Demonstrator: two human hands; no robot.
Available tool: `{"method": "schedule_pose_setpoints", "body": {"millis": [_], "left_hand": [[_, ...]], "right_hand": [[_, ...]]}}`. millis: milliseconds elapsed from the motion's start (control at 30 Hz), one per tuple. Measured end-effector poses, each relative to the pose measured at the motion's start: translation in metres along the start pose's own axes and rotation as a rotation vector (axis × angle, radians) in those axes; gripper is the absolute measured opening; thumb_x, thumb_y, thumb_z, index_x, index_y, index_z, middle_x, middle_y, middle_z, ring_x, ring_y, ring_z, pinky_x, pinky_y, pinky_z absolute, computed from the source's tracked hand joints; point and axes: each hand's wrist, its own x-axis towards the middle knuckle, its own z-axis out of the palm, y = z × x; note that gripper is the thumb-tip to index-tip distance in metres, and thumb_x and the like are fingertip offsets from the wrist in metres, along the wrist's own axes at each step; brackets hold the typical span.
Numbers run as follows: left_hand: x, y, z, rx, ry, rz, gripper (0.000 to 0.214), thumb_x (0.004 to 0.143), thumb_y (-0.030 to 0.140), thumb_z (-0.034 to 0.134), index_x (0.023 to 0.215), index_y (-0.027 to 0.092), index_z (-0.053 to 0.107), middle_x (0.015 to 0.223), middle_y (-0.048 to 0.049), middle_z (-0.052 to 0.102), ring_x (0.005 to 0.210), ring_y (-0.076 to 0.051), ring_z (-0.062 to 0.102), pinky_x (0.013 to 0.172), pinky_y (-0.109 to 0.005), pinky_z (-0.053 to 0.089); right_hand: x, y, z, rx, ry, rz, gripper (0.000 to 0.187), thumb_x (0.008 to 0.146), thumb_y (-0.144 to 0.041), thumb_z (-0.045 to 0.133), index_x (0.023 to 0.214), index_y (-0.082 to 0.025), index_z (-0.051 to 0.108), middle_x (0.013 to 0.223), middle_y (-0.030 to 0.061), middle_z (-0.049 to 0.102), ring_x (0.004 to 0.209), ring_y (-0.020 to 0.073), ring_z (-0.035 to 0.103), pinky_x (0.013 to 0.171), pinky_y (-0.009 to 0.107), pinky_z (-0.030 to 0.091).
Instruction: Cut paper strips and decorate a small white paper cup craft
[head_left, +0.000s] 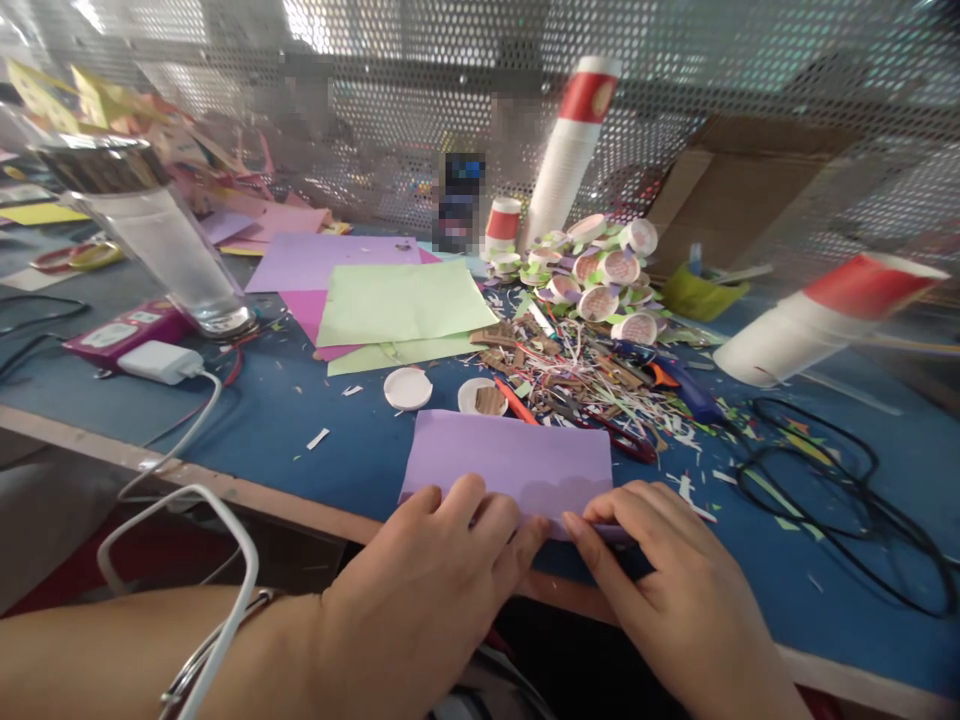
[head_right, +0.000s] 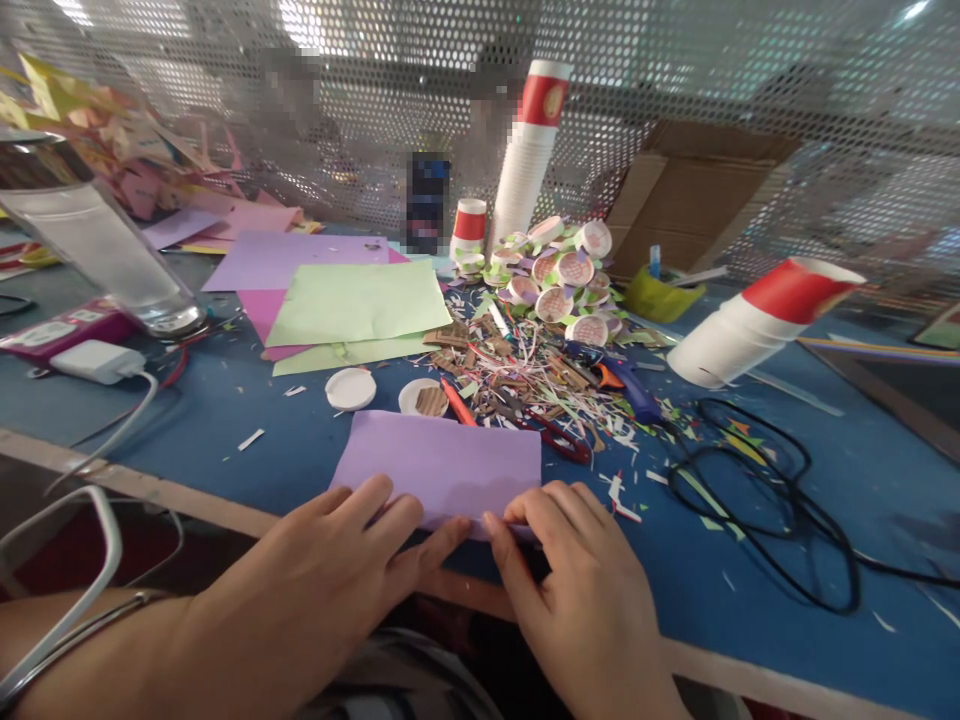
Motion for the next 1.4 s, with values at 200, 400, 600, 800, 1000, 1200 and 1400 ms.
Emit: {"method": "schedule_pose_setpoints", "body": {"millis": [200, 400, 600, 800, 1000, 1200, 1400], "left_hand": [[0.000, 0.007, 0.005, 0.035, 0.020, -0.021, 0.047, 0.103, 0.032, 0.055, 0.149, 0.018, 0.057, 0.091, -0.0055, 0.063, 0.082, -0.023, 0.057, 0.054, -0.038, 0.041], [0.000, 0.014, 0.006, 0.054, 0.053, -0.022, 0.047, 0.102, 0.028, 0.054, 0.145, 0.012, 0.062, 0.091, -0.0081, 0.063, 0.080, -0.022, 0.056, 0.049, -0.035, 0.040], [-0.002, 0.020, 0.015, 0.074, 0.120, -0.080, 0.047, 0.103, 0.026, 0.048, 0.146, 0.011, 0.062, 0.083, -0.0068, 0.057, 0.076, -0.022, 0.053, 0.049, -0.035, 0.038], [0.001, 0.026, 0.015, 0.117, 0.108, -0.112, 0.046, 0.102, 0.024, 0.049, 0.143, 0.011, 0.065, 0.083, -0.0076, 0.059, 0.076, -0.024, 0.056, 0.049, -0.037, 0.042], [0.004, 0.023, 0.004, 0.106, 0.058, -0.047, 0.046, 0.099, 0.028, 0.058, 0.139, 0.008, 0.066, 0.096, -0.0093, 0.068, 0.079, -0.024, 0.061, 0.052, -0.036, 0.050], [-0.003, 0.010, 0.005, 0.042, 0.029, -0.057, 0.045, 0.103, 0.026, 0.052, 0.146, 0.015, 0.061, 0.096, -0.0052, 0.070, 0.085, -0.021, 0.062, 0.059, -0.034, 0.051], [-0.031, -0.011, -0.001, 0.148, 0.063, -0.047, 0.044, 0.097, 0.005, 0.043, 0.134, 0.006, 0.068, 0.105, -0.0096, 0.073, 0.093, -0.022, 0.064, 0.078, -0.035, 0.056]], "right_hand": [[0.000, -0.001, 0.001, -0.052, 0.018, 0.011, 0.026, 0.105, -0.042, 0.057, 0.085, -0.025, 0.056, 0.076, 0.0001, 0.061, 0.072, 0.0206, 0.058, 0.068, 0.034, 0.042], [-0.007, 0.003, 0.000, -0.104, 0.033, 0.037, 0.024, 0.105, -0.045, 0.056, 0.093, -0.024, 0.057, 0.080, 0.0007, 0.063, 0.074, 0.0209, 0.059, 0.070, 0.034, 0.042], [-0.015, 0.014, -0.004, -0.126, 0.032, 0.055, 0.020, 0.106, -0.042, 0.054, 0.096, -0.024, 0.057, 0.083, 0.0011, 0.064, 0.075, 0.0206, 0.059, 0.073, 0.035, 0.044], [-0.026, 0.008, -0.011, -0.156, 0.124, -0.007, 0.005, 0.106, -0.023, 0.056, 0.108, -0.020, 0.059, 0.093, 0.0076, 0.066, 0.087, 0.0238, 0.060, 0.087, 0.039, 0.045], [-0.042, -0.007, -0.007, -0.206, 0.047, -0.227, 0.034, 0.101, -0.016, 0.061, 0.135, -0.010, 0.061, 0.118, 0.0170, 0.071, 0.106, 0.0298, 0.058, 0.095, 0.045, 0.043], [-0.046, -0.008, -0.002, -0.263, 0.083, -0.259, 0.033, 0.101, -0.015, 0.062, 0.132, -0.008, 0.066, 0.117, 0.0172, 0.075, 0.103, 0.0293, 0.061, 0.091, 0.044, 0.046], [-0.050, -0.003, -0.003, -0.260, 0.030, -0.256, 0.040, 0.099, -0.019, 0.066, 0.138, -0.011, 0.066, 0.123, 0.0146, 0.076, 0.106, 0.0294, 0.062, 0.093, 0.044, 0.047]]}}
